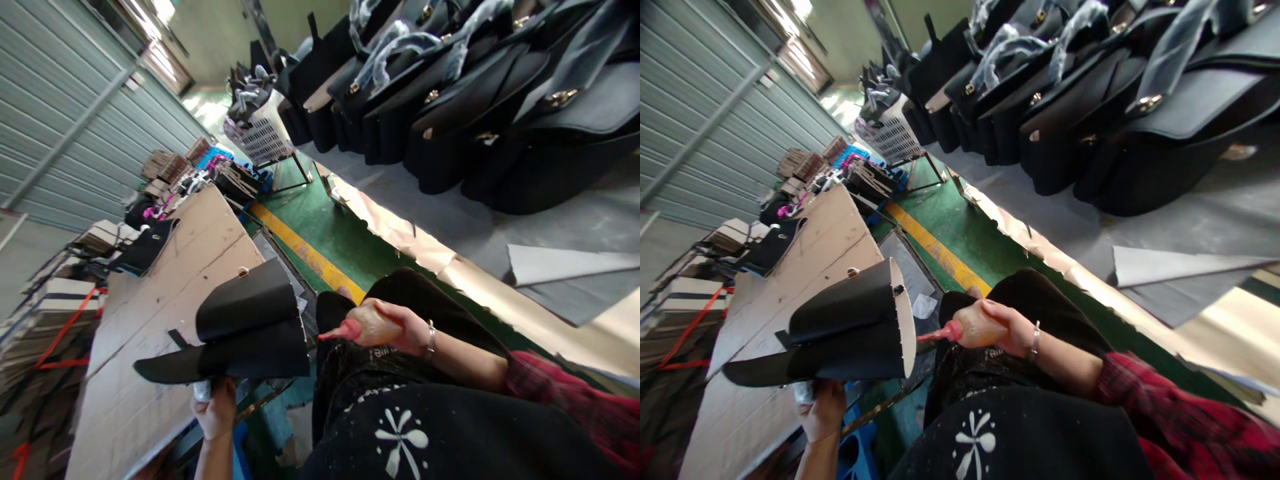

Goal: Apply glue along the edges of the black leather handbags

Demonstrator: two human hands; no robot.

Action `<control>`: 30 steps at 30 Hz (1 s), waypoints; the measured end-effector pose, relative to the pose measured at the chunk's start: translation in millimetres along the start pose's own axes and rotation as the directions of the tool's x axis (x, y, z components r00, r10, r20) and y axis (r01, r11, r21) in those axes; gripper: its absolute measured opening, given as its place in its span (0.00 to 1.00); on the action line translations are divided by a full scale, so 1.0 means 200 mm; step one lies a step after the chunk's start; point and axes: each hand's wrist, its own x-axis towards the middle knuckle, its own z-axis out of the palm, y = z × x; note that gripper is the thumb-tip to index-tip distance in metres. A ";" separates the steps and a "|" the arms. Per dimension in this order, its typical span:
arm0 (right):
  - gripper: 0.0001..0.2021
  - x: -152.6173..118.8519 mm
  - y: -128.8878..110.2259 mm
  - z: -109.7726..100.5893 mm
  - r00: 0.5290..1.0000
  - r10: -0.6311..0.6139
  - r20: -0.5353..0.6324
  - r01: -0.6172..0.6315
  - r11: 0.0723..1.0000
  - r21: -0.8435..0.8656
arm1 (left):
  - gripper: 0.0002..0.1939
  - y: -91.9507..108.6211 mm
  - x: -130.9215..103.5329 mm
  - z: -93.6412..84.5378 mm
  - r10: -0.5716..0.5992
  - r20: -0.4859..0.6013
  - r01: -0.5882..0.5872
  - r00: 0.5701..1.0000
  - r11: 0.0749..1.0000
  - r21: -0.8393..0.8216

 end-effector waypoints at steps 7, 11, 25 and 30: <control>0.15 -0.10 0.05 0.23 0.979 0.035 0.201 -0.090 0.959 0.268 | 0.18 0.03 -0.06 -0.02 0.047 0.026 -0.045 0.999 0.997 -0.063; 0.13 -0.10 0.11 0.37 0.967 0.046 0.250 -0.116 0.955 0.273 | 0.19 0.09 -0.10 -0.05 0.011 0.042 -0.010 0.999 1.000 -0.008; 0.23 -0.08 0.24 0.36 0.971 0.116 0.208 -0.143 0.983 0.119 | 0.24 0.05 -0.33 -0.22 -0.120 0.046 0.127 0.992 0.964 -0.235; 0.24 -0.08 0.30 0.30 0.986 0.139 0.096 -0.151 0.979 0.137 | 0.24 -0.01 -0.40 -0.20 -0.221 -0.073 0.201 0.972 0.955 -0.216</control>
